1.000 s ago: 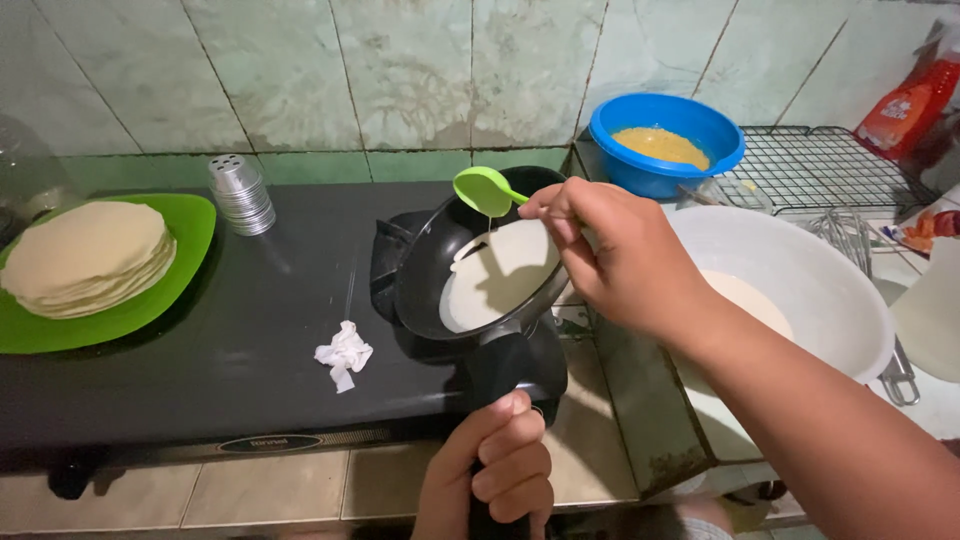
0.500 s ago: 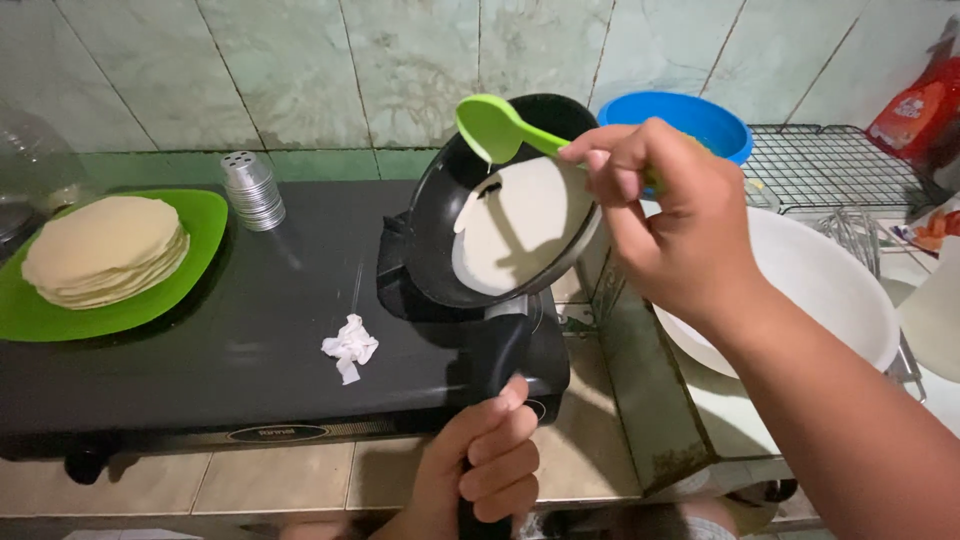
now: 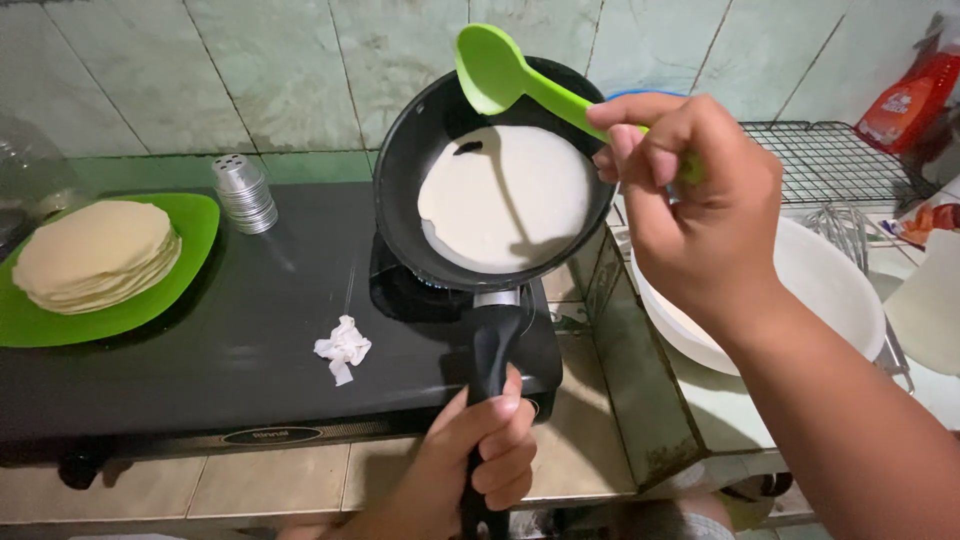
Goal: The person pours batter into a frying pan, cooks thin crepes, and stacks them on a plate.
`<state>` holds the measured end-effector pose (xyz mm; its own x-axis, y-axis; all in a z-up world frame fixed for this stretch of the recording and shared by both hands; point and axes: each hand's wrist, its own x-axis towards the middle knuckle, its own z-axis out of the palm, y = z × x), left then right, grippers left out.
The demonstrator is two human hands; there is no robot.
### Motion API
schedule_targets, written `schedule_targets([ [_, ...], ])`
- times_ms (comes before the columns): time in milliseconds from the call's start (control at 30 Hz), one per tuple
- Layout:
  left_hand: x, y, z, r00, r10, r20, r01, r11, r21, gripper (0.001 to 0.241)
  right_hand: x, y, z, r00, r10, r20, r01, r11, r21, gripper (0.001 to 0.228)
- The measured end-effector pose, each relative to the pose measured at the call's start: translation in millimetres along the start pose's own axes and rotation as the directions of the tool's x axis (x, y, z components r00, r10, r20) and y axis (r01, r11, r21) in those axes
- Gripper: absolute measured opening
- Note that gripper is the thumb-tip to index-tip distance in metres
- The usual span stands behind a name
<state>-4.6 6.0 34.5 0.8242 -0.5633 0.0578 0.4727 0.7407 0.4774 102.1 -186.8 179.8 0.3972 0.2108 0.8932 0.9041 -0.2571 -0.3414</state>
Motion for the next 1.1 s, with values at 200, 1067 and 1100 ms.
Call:
schedule_targets([
  [200,-22.7,46.0,37.1,0.924,-0.181,-0.336,0.248,0.954,0.167,0.010,1.7,-10.4,-6.0,0.995,-0.027,0.093,0.038,0.991,-0.125,0.028],
  [1067,-32.3,91.8,27.4,0.749,-0.508,-0.426,0.544,0.838,-0.045,0.032,-63.3,45.9,-5.1,0.920,0.233,0.315,-0.245,0.969,-0.001,0.021],
  [1100,-30.0,91.2,31.1,0.718,-0.525,-0.456,0.548,0.831,-0.095,0.032,-63.1,47.2,-5.5,0.920,0.234,0.315,-0.244,0.970,-0.009,0.021],
])
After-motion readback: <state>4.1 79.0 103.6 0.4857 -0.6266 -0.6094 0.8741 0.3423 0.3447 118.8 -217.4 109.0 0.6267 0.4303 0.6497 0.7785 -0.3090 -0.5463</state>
